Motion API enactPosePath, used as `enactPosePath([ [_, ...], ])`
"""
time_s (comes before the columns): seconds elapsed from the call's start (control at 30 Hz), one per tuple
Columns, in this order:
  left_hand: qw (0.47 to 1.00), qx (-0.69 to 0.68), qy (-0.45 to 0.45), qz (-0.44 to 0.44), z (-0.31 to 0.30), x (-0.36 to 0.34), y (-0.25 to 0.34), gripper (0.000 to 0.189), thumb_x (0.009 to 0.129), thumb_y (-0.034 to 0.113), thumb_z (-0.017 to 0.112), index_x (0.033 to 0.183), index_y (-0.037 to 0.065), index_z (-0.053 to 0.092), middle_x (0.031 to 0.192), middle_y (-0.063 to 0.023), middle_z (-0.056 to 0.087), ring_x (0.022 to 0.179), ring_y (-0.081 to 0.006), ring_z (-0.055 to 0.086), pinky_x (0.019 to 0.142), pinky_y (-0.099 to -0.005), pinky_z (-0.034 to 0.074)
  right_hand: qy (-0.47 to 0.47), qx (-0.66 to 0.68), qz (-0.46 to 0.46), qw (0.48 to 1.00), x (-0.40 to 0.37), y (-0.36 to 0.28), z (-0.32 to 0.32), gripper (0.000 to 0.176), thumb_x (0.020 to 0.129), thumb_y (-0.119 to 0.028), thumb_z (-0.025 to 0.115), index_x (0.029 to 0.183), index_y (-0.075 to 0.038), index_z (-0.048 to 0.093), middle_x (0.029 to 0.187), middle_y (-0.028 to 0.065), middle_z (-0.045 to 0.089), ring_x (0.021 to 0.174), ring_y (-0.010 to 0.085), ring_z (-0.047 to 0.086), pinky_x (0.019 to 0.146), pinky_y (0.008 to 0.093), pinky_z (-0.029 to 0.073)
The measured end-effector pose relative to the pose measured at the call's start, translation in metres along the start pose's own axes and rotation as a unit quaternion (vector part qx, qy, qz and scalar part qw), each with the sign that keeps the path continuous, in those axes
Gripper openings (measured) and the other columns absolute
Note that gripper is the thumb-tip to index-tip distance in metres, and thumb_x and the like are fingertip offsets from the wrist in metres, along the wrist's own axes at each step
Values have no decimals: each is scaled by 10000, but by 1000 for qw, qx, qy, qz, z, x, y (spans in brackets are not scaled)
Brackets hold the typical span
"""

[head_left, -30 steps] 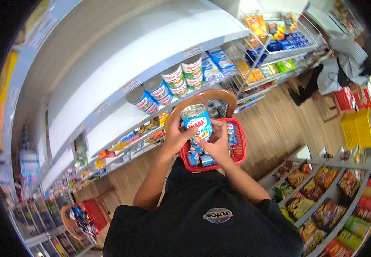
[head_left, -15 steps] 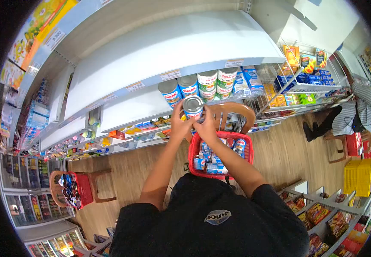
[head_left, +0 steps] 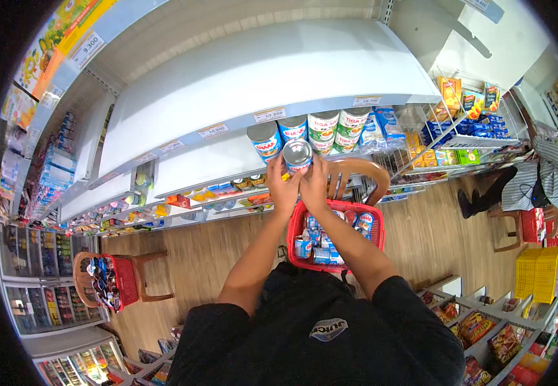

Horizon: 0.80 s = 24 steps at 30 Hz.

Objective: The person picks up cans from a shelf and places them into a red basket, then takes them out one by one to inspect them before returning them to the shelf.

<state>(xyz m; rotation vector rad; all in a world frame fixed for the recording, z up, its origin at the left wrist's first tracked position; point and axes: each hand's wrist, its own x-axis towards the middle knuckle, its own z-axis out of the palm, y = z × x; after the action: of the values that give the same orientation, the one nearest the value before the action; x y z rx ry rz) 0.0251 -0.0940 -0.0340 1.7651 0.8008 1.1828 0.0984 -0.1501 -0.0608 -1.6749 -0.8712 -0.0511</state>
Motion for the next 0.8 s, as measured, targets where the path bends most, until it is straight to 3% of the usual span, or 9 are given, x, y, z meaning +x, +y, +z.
enactPosePath([
  [0.1,999,-14,4,-32,5,1,2,658,747,162,864,1303,0,551,1213,-137,557,1035,-239,624,869,-351,550,31,-44,-1,999,4,-2,5,636,797,-47,723,1357,58,439,1307,252,480,1220,415,480,1050,449,388],
  [0.17,1000,-10,13,-21,11,3,-8,656,757,161,857,1311,-1,546,1205,-140,560,1029,-240,626,853,-345,555,68,82,74,992,5,-1,10,604,795,-48,727,1331,52,469,1288,246,504,1185,410,511,1030,450,407],
  [0.2,1000,-7,22,-9,12,4,-10,654,767,160,851,1320,-3,542,1198,-143,563,1022,-241,628,838,-339,560,68,82,75,991,6,-1,11,604,795,-48,727,1331,52,469,1288,246,504,1185,410,511,1030,450,407],
  [0.43,998,-25,49,23,15,-4,-18,565,841,123,783,1336,-17,548,1163,-160,577,1030,-232,621,812,-334,555,97,-7,46,994,11,-10,12,582,786,-62,749,1305,35,504,1248,208,546,1169,376,539,997,431,446],
  [0.6,1000,9,24,-1,16,-3,-26,501,913,166,704,1348,-24,543,1190,-199,587,1080,-292,607,918,-397,507,115,13,57,992,13,1,23,583,757,-55,770,1285,17,532,1222,182,560,1146,350,553,964,415,468],
  [0.8,999,30,12,20,13,1,-30,472,933,176,675,1343,-22,550,1245,-216,590,1071,-311,623,935,-401,494,168,53,57,983,11,12,41,616,689,-74,820,1255,-23,582,1150,143,583,1104,336,548,951,428,445],
])
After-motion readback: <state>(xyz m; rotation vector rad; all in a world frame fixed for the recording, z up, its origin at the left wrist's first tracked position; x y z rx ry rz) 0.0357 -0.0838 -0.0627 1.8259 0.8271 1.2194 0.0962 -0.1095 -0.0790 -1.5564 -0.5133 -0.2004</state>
